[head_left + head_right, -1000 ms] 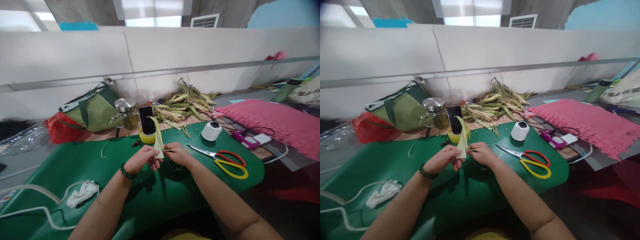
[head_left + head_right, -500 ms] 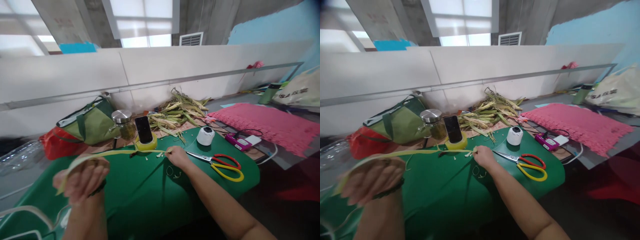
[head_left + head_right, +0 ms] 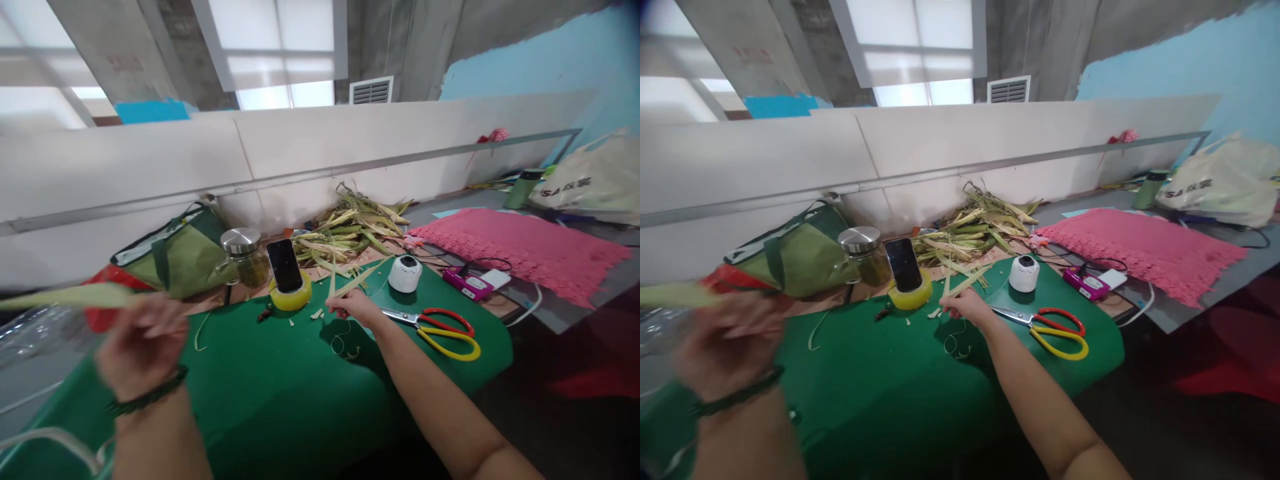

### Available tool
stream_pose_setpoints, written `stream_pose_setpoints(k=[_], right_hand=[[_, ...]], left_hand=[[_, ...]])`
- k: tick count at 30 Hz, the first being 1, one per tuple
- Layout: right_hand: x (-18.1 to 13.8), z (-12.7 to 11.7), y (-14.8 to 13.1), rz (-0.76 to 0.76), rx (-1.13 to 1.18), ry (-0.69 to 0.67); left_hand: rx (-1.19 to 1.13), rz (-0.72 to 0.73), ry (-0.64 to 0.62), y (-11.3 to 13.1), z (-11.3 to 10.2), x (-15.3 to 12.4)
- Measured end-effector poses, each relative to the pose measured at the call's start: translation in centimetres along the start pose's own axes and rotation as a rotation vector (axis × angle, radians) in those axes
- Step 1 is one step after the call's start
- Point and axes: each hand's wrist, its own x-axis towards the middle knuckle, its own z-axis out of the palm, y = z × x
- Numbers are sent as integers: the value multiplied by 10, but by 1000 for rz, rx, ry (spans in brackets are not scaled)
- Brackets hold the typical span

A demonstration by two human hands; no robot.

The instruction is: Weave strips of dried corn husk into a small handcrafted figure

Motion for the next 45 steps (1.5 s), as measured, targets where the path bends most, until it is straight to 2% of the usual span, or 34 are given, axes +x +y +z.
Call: stream_pose_setpoints(k=[2, 3, 4, 5, 6, 9, 12, 17, 22, 26, 31, 36, 39, 45], right_hand=[[-4, 3, 0, -23, 163, -94], [-5, 5, 1, -30, 269, -149], [-7, 6, 2, -32, 377, -204], [-8, 7, 3, -28, 469, -255], [-9, 8, 4, -22, 529, -297], [-11, 10, 6, -9, 535, -355], [-12, 12, 5, -18, 483, -349], [-15, 15, 2, -27, 393, -338], [-19, 19, -1, -88, 248, -386], [-20, 20, -1, -125, 237, -406], [-19, 20, 1, -18, 224, -446], [-20, 22, -1, -21, 216, -441], [-19, 23, 0, -5, 211, -434], [-17, 14, 2, -19, 301, -397]], left_hand=[[155, -161, -151, -36, 111, -6], [253, -246, -202, -52, 154, -11], [356, -322, -249, -65, 185, -16], [441, -367, -304, -77, 205, -21], [514, -399, -349, -87, 214, -26], [640, -418, -395, -107, 209, -35], [671, -441, -430, -118, 198, -35], [717, -398, -478, -120, 202, -33], [746, -470, -518, -125, 206, -38], [765, -448, -533, -130, 205, -38], [790, -476, -582, -128, 203, -38], [840, -387, -667, -132, 202, -39], [875, -334, -650, -134, 202, -38], [850, -314, -557, -125, 200, -32]])
